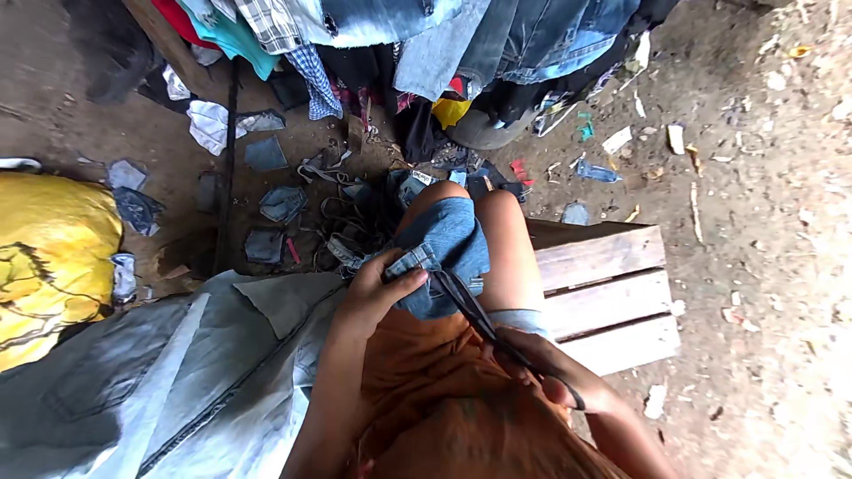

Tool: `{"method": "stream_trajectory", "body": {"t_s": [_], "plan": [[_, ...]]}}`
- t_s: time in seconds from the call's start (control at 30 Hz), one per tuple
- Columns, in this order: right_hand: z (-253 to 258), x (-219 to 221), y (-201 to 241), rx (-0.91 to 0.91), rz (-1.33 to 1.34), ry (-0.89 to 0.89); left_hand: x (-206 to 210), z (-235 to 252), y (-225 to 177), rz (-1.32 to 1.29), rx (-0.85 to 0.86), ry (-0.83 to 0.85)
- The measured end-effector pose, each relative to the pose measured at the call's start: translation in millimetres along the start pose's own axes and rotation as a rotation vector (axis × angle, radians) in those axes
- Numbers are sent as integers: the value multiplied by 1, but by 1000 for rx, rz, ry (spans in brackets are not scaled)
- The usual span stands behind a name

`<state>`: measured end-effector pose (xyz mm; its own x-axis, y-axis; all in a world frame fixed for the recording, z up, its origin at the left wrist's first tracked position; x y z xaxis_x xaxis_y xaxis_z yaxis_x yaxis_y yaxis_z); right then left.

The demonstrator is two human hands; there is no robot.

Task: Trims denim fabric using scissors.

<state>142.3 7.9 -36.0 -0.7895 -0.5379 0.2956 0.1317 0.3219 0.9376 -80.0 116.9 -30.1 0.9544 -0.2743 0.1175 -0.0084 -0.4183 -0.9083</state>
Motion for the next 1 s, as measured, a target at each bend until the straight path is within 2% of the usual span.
{"method": "stream_trajectory", "body": {"t_s": [0.13,0.33,0.53,0.73,0.87,1.0], "plan": [[11,9,-8,9,69,11,-5,-6,-1,52,-35,-24],[35,21,-16,-29,84,39,-19,-18,-2,107,-54,-156],[67,34,-2,-46,10,43,-25,-28,-4,158,21,-213],[74,45,16,-8,-161,-1,-24,-41,-21,443,140,-360],[75,40,18,4,-205,-34,-21,-39,-24,506,125,-304],[81,34,20,-54,-189,-70,-27,-34,-23,413,51,-183]]}}
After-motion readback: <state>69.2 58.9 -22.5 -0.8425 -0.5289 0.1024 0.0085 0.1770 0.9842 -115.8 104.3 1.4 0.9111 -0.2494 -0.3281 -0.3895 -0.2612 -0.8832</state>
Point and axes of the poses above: each hand's wrist, its own z-axis towards the middle knuckle, its own x-axis out of the palm, y = z × x, the point moved 6 cm from there along z, towards the middle knuckle, and after that the axes turned 9 degrees about z, right-handed, at the moved point
